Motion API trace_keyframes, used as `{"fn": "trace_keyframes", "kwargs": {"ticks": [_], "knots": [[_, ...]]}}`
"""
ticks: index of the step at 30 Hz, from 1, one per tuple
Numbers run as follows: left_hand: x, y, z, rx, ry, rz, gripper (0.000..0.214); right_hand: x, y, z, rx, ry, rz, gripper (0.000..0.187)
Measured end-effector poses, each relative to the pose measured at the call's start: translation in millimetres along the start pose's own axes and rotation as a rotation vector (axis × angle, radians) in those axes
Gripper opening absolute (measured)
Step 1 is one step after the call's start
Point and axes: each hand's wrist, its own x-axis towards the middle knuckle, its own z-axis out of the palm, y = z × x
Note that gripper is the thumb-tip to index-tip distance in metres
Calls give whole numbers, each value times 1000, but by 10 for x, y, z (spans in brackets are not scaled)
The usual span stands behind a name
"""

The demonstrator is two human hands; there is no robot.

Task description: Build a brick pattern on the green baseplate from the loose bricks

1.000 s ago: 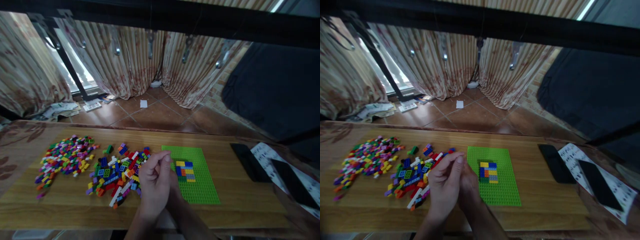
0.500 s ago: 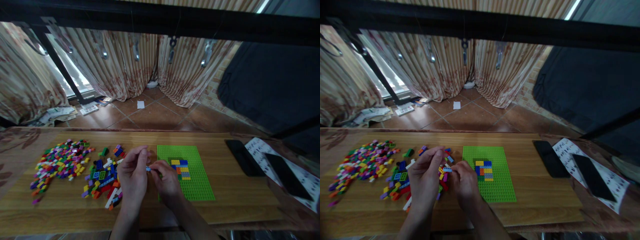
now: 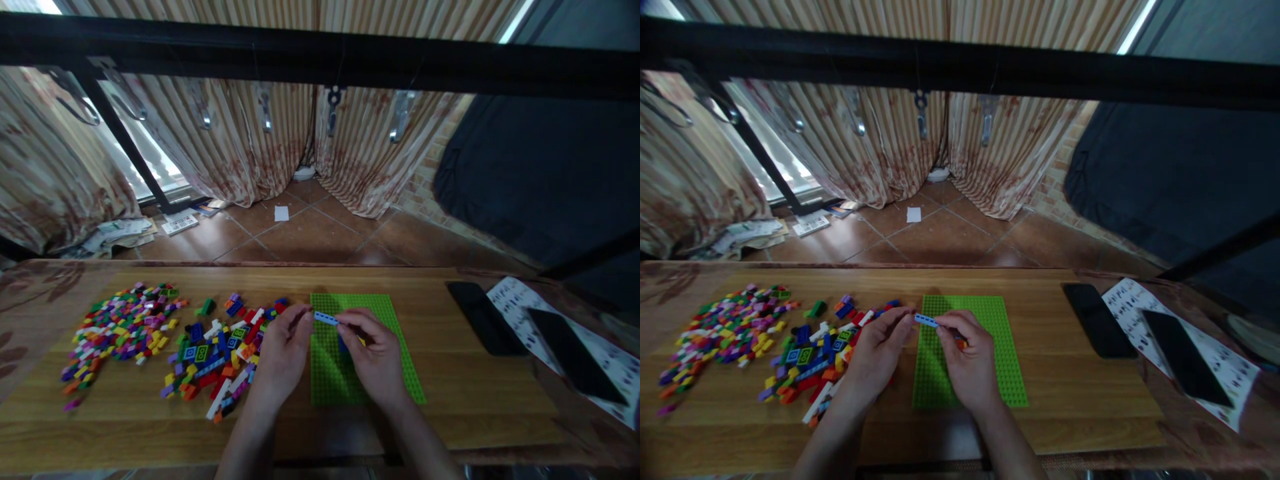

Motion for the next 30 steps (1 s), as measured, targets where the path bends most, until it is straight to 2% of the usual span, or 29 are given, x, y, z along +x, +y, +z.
{"fn": "trace_keyframes", "kwargs": {"ticks": [3,10,14,18,21,25,30], "knots": [[-14,-3,117,-116,-45,-78,28,-18,-5,-24,-42,1,-43,12],[-37,24,245,-219,-35,-167,30,-53,-25,-103,-82,-77,-90,14],[-48,58,276,-255,-32,-202,32,-57,-11,-154,-36,-60,-31,13],[-35,30,299,-260,-52,-206,28,-54,35,-200,65,-32,97,11],[-21,-27,316,-248,-60,-220,26,-40,67,-262,83,-68,145,12],[-24,-88,360,-198,-55,-251,25,-9,93,-389,-50,-193,86,14],[-65,-109,416,-18,-153,-282,26,-6,145,-523,-257,-271,-32,17]]}}
